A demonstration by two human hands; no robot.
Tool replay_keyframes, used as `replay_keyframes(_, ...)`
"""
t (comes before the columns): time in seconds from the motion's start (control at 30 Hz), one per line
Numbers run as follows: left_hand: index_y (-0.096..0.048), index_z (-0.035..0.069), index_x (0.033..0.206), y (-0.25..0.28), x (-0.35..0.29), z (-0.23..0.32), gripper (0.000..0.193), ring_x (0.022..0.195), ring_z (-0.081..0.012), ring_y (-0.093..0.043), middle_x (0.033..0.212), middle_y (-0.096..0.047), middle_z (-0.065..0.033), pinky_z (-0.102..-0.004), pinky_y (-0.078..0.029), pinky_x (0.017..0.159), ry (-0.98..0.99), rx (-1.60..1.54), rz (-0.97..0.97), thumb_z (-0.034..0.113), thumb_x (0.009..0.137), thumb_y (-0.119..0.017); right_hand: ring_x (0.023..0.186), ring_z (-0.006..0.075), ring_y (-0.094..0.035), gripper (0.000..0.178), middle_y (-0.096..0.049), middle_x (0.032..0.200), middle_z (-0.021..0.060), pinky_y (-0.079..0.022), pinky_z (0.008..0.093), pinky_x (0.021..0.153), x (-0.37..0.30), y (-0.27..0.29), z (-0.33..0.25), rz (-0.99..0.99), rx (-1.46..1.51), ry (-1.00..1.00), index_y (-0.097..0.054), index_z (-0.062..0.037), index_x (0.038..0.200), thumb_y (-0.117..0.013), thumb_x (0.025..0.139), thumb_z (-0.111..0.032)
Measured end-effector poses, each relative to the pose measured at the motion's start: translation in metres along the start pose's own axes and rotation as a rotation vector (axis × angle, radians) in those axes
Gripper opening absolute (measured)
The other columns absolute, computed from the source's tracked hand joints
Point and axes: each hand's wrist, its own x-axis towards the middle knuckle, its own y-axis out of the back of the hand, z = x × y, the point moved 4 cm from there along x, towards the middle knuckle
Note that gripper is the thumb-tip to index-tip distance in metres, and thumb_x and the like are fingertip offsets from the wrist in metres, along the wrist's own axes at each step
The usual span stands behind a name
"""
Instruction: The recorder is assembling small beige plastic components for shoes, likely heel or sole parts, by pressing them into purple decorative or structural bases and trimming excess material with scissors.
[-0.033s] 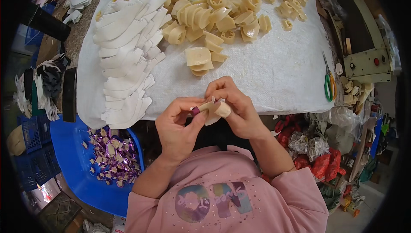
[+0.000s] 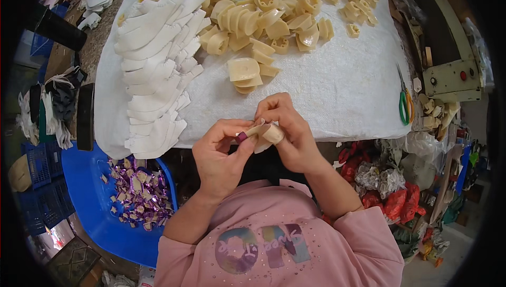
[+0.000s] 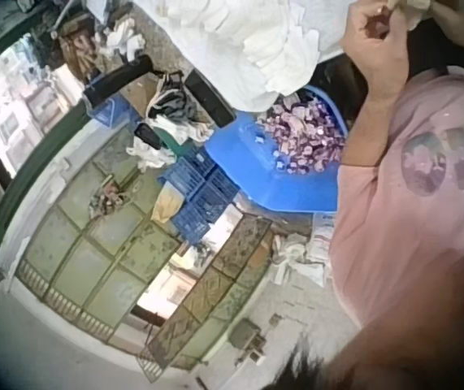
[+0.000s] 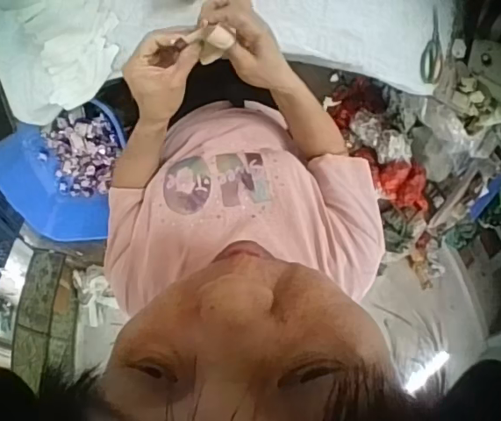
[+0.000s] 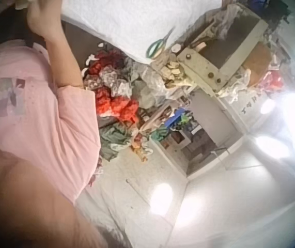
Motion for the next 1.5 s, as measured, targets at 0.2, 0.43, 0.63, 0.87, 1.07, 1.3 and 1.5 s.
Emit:
replay_keyframes(0.2,-0.058,-0.003,0.092,0.001,0.000,-0.002,0.011,0.088,-0.0135,-0.060,0.100,-0.063,-0.0139,-0.0256,-0.051,0.076,0.017,0.019,-0.005,-0.001,0.083,-0.065,0.091,0.0285,-0.045,0.016,-0.054,0.096,0.0092,-0.038,0.0346,0.081,0.001,-0.001,-0.001,0.044,0.015,-0.040,-0.053,-0.0046,0.090,-0.057,0.075,0.000)
replay_keyframes(0.43,-0.062,-0.001,0.090,0.001,-0.004,-0.003,0.014,0.083,-0.0139,-0.060,0.099,-0.063,-0.0136,-0.0253,-0.049,0.071,-0.010,0.177,0.009,0.009,0.082,-0.070,0.091,0.0284,-0.046,0.017,-0.055,0.096,0.0071,-0.038,0.0369,0.082,0.005,0.002,-0.017,0.040,-0.393,0.214,-0.053,-0.0066,0.086,-0.063,0.072,-0.005)
replay_keyframes(0.63,-0.063,0.002,0.083,0.007,0.002,0.012,0.013,0.081,-0.0149,-0.052,0.109,-0.053,-0.0120,-0.0261,-0.043,0.067,-0.217,0.420,-0.068,0.011,0.079,-0.072,0.098,0.0211,-0.049,0.020,-0.057,0.100,0.0049,-0.039,0.0343,0.087,-0.004,0.010,0.001,0.006,0.394,-0.141,-0.059,-0.0052,0.098,-0.062,0.081,-0.015)
replay_keyframes(0.87,-0.069,0.008,0.084,0.004,-0.001,0.017,0.022,0.098,-0.0216,-0.051,0.108,-0.055,-0.0091,-0.0320,-0.043,0.072,-0.553,0.546,-0.152,0.000,0.064,-0.073,0.095,0.0165,-0.060,0.046,-0.066,0.102,0.0073,-0.044,0.0334,0.088,0.005,0.015,0.000,-0.114,0.299,-0.283,-0.055,-0.0030,0.117,-0.072,0.075,-0.010)
replay_keyframes(1.07,-0.039,-0.004,0.131,0.005,0.002,-0.012,0.059,0.110,-0.0255,-0.048,0.129,-0.043,-0.0171,-0.0367,-0.032,0.101,0.199,-0.130,-0.357,0.042,0.093,-0.043,0.086,0.0215,-0.061,0.049,-0.065,0.099,0.0092,-0.048,0.0340,0.079,0.006,0.014,-0.024,-0.063,0.007,0.029,-0.056,-0.0057,0.115,-0.074,0.069,-0.003)
replay_keyframes(1.3,-0.026,0.001,0.134,-0.008,-0.006,-0.011,0.048,0.086,-0.0136,-0.053,0.102,-0.052,-0.0119,-0.0259,-0.044,0.074,0.270,-0.083,-0.279,0.025,0.093,-0.035,0.090,0.0233,-0.054,0.041,-0.055,0.102,0.0083,-0.046,0.0348,0.079,-0.002,-0.002,-0.020,-0.025,-0.085,0.152,-0.059,-0.0083,0.110,-0.074,0.072,-0.010)
replay_keyframes(1.5,-0.019,0.001,0.139,-0.010,-0.008,-0.015,0.063,0.091,-0.0134,-0.053,0.112,-0.049,-0.0119,-0.0236,-0.045,0.074,0.210,-0.096,-0.233,0.041,0.095,-0.036,0.073,0.0155,-0.057,0.023,-0.050,0.105,0.0082,-0.049,0.0265,0.059,0.002,-0.004,-0.005,-0.031,0.281,-0.219,-0.059,-0.0056,0.104,-0.061,0.087,-0.021)
